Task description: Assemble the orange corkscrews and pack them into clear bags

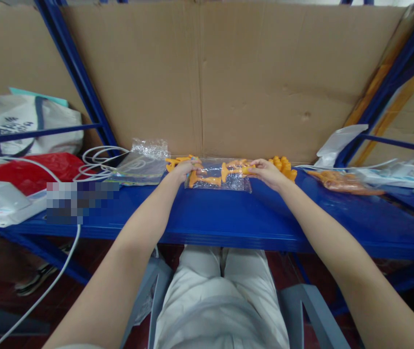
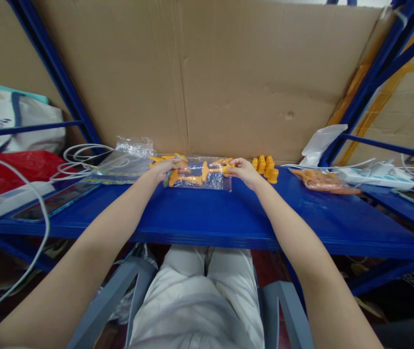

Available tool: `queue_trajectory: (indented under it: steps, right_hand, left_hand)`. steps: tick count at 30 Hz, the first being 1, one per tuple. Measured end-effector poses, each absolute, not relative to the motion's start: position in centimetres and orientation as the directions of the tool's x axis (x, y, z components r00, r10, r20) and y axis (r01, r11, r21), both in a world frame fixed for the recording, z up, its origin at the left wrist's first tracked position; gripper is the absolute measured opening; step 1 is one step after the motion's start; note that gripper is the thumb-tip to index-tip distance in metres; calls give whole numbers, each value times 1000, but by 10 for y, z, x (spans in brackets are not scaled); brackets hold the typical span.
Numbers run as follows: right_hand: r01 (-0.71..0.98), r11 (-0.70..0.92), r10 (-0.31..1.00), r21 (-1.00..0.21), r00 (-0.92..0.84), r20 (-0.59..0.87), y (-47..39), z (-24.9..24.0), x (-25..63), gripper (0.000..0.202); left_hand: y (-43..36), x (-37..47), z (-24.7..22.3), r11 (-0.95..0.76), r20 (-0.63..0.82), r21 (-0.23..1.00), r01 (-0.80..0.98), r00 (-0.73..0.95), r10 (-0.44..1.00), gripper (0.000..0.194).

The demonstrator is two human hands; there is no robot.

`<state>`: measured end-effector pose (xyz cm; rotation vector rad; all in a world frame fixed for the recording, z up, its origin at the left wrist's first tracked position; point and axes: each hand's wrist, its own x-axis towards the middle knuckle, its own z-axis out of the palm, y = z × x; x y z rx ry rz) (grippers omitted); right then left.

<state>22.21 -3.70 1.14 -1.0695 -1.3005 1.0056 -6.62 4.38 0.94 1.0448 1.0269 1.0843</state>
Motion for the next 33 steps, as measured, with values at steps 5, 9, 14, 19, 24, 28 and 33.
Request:
queue_trajectory:
  steps: [5, 9, 14, 19, 24, 28, 33]
  right_hand:
    - [-51, 135, 991, -989, -10, 136, -36, 8, 221, 23]
    - [-98, 97, 995, -990, 15, 96, -32, 6, 222, 21]
    - [-123, 37, 999, -992, -16, 39, -30, -1, 216, 14]
    - [-137, 94, 989, -986, -101, 108, -29, -7, 214, 13]
    - [-157, 63, 990, -986, -115, 82, -27, -9, 216, 20]
    - [-181, 59, 987, -982, -139, 85, -25, -11, 218, 20]
    - [-159, 114, 981, -981, -138, 136, -22, -16, 217, 19]
  left_hand:
    - [34, -61, 16, 156, -148, 987, -37, 163, 975, 55]
    - [31, -60, 18, 175, -174, 984, 15, 199, 964, 55]
    - [25, -51, 17, 175, -177, 984, 31, 222, 959, 57]
    - [17, -33, 14, 186, -171, 982, -16, 319, 932, 55]
    - [10, -21, 15, 176, -126, 980, -90, 404, 906, 50]
    - [9, -18, 16, 190, -117, 971, -145, 408, 906, 43]
    - [10, -17, 17, 186, -117, 970, -153, 376, 919, 46]
